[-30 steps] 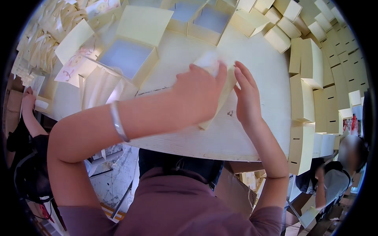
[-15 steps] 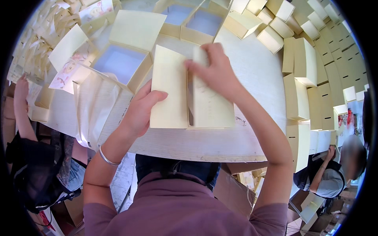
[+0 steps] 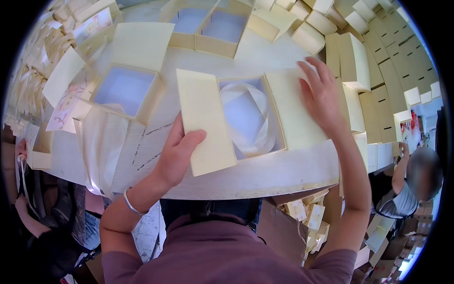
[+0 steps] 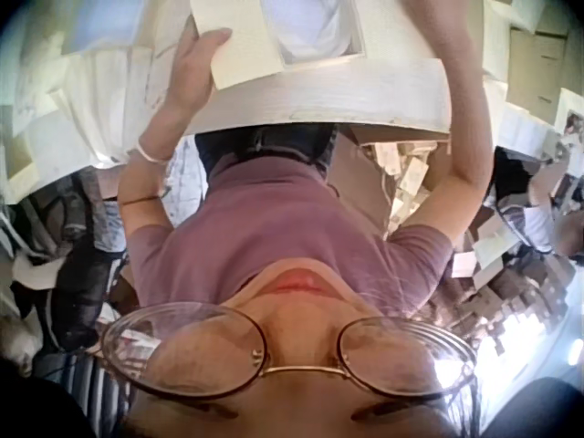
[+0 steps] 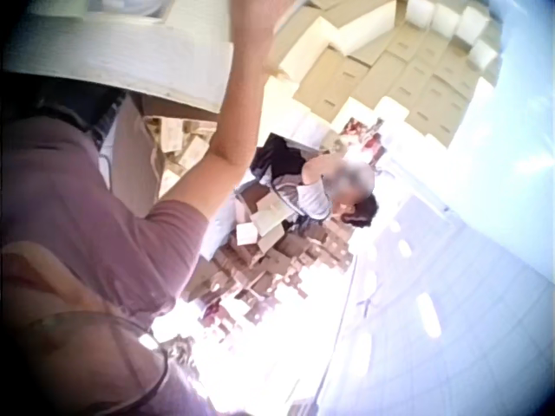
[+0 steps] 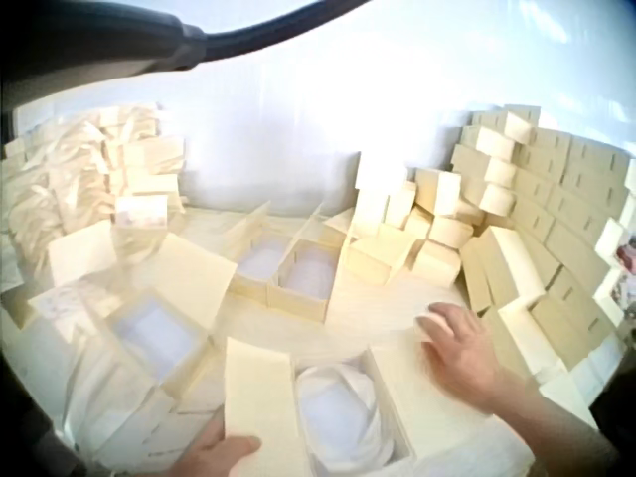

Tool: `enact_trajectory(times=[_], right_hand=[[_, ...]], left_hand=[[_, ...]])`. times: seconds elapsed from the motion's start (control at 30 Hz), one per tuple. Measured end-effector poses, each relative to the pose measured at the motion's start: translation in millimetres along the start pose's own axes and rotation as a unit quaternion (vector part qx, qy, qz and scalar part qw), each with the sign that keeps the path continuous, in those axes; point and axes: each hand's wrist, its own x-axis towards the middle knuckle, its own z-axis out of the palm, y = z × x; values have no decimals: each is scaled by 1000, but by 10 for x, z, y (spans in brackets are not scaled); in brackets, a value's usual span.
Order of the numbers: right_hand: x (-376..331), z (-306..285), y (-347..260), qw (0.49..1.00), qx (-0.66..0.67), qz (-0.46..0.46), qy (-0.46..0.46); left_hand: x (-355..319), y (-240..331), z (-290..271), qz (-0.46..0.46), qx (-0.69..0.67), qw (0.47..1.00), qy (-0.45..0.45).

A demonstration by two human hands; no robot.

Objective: The person places white ribbons into small beige boxes on a table. They repeatedly pick up a box, insert a ribbon, and set it down. Another person works alongside them in the background.

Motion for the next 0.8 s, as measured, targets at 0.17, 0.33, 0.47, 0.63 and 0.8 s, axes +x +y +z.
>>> enact_trajectory(times=[0.17,0.33,0.47,0.63,0.8], right_hand=[[365,193,-483,945,59,-261,-189],[389,571,-703,940,82,-256,-209],[404,352,-687,946,119,-202,-223],[503,-288,-430,862,444,87,-230],[516,-438,-331,748,624,178,-141]], left_hand=[[53,121,107,-17,33,998,-42],[78,189,158,-36,52,997,-46],[112,170,154,81,106,991,-20],[229,437,193,334,349,874,55],[411,774,515,417,452,788,-37]])
